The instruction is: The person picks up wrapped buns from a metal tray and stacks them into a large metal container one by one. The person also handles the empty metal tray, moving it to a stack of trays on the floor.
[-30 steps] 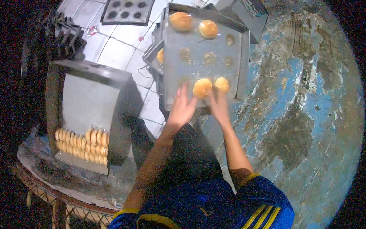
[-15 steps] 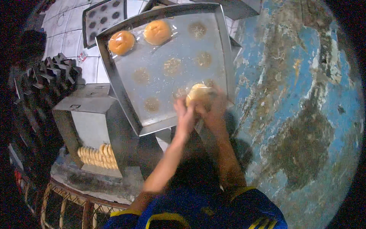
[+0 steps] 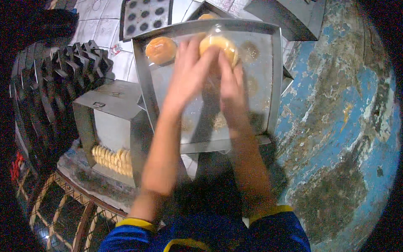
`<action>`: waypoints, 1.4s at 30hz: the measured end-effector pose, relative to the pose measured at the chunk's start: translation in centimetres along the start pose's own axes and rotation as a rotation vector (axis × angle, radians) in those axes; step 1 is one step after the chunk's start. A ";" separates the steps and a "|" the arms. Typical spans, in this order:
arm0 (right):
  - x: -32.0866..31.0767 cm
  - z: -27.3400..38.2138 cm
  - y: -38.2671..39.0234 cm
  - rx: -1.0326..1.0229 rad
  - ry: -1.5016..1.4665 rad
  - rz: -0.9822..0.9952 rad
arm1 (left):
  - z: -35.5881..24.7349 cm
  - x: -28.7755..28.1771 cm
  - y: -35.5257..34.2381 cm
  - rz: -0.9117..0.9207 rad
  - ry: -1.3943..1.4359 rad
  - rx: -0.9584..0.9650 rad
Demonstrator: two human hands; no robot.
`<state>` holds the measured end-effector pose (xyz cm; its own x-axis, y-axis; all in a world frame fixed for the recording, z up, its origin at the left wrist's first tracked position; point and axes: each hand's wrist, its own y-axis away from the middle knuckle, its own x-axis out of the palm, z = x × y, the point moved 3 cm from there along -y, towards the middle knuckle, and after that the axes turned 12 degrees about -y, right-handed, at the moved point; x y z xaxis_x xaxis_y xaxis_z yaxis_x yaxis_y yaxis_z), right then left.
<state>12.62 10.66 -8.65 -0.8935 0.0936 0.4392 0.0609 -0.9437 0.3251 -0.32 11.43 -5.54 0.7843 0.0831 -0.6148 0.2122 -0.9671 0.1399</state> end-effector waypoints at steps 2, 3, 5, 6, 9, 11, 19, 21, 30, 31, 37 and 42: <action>3.4 -2.0 -1.1 0.172 -0.290 -0.171 | 0.9 -1.0 -4.5 -0.026 -0.186 0.117; 3.7 -2.8 -1.7 0.186 -0.289 -0.229 | 1.3 -0.1 -6.2 0.166 -0.303 0.035; 3.6 -3.2 -2.7 0.189 -0.275 -0.273 | 1.1 1.0 -7.5 0.344 -0.404 -0.046; 3.4 -3.4 -2.6 0.183 -0.278 -0.277 | 1.2 0.8 -7.1 0.367 -0.325 -0.080; 2.9 -1.1 -1.7 0.083 -0.032 -0.109 | 0.1 -1.1 -3.0 0.135 -0.040 -0.140; 5.5 2.3 -0.6 -0.031 0.205 0.079 | 0.9 -2.0 0.1 -0.066 0.085 -0.152; 17.0 0.3 -9.5 -0.159 1.213 1.184 | 6.0 -1.6 4.8 -0.572 1.389 -0.460; 17.9 0.0 -10.1 0.051 1.341 1.264 | 6.9 -0.7 4.3 -0.586 1.468 -0.522; 11.5 -0.5 -5.6 0.346 1.096 0.684 | 6.9 -5.3 5.3 -0.288 1.141 -0.448; 11.8 -0.9 -5.5 0.355 1.005 0.659 | 8.0 -5.4 5.5 -0.237 1.073 -0.522; 5.4 -4.3 -3.7 0.387 0.569 0.314 | 11.2 -6.3 8.0 -0.172 1.139 -0.317; 12.6 0.6 8.4 0.376 0.667 0.634 | 10.2 -15.7 20.0 -0.254 0.890 -0.101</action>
<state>2.18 4.11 0.09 -0.7072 -0.6999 0.1003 0.6479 -0.5847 0.4882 -14.32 -11.71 -1.01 0.8570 0.4832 0.1792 0.4555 -0.8729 0.1750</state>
